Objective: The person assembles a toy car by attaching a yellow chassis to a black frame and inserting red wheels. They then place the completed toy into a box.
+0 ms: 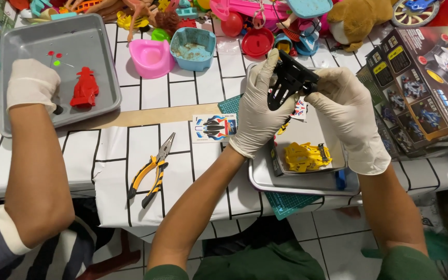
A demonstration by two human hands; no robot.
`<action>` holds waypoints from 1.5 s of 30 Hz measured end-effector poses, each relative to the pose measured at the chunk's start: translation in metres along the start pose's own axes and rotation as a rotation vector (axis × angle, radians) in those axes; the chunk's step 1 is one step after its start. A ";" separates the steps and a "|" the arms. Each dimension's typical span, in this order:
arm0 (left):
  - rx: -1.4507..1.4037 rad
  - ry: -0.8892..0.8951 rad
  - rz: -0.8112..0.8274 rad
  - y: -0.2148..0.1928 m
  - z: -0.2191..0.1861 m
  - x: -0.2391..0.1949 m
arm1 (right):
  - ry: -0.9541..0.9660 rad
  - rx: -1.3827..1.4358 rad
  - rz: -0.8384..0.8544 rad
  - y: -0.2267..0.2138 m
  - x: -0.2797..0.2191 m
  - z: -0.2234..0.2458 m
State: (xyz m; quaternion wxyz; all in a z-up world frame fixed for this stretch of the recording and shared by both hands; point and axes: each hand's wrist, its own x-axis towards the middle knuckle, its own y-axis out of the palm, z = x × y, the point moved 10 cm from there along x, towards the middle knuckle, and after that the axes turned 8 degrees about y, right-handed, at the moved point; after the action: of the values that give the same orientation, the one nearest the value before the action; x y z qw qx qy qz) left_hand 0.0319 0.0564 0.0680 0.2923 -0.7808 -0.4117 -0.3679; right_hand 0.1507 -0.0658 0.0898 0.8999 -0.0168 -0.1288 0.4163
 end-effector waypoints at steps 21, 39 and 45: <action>-0.051 -0.118 0.025 0.005 0.001 -0.009 | -0.460 -0.164 -0.096 0.003 -0.020 0.023; -0.537 -0.261 0.079 0.015 0.001 -0.001 | -0.260 -0.156 0.183 0.017 -0.002 0.050; -0.566 -0.118 0.175 0.023 -0.017 -0.003 | -0.174 -0.155 0.239 0.016 0.011 0.027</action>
State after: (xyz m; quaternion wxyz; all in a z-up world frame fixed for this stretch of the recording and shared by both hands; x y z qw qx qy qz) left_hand 0.0446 0.0307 0.0715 0.0692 -0.8839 -0.2400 -0.3955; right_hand 0.1386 -0.0491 0.1159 0.8254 -0.0649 -0.2351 0.5092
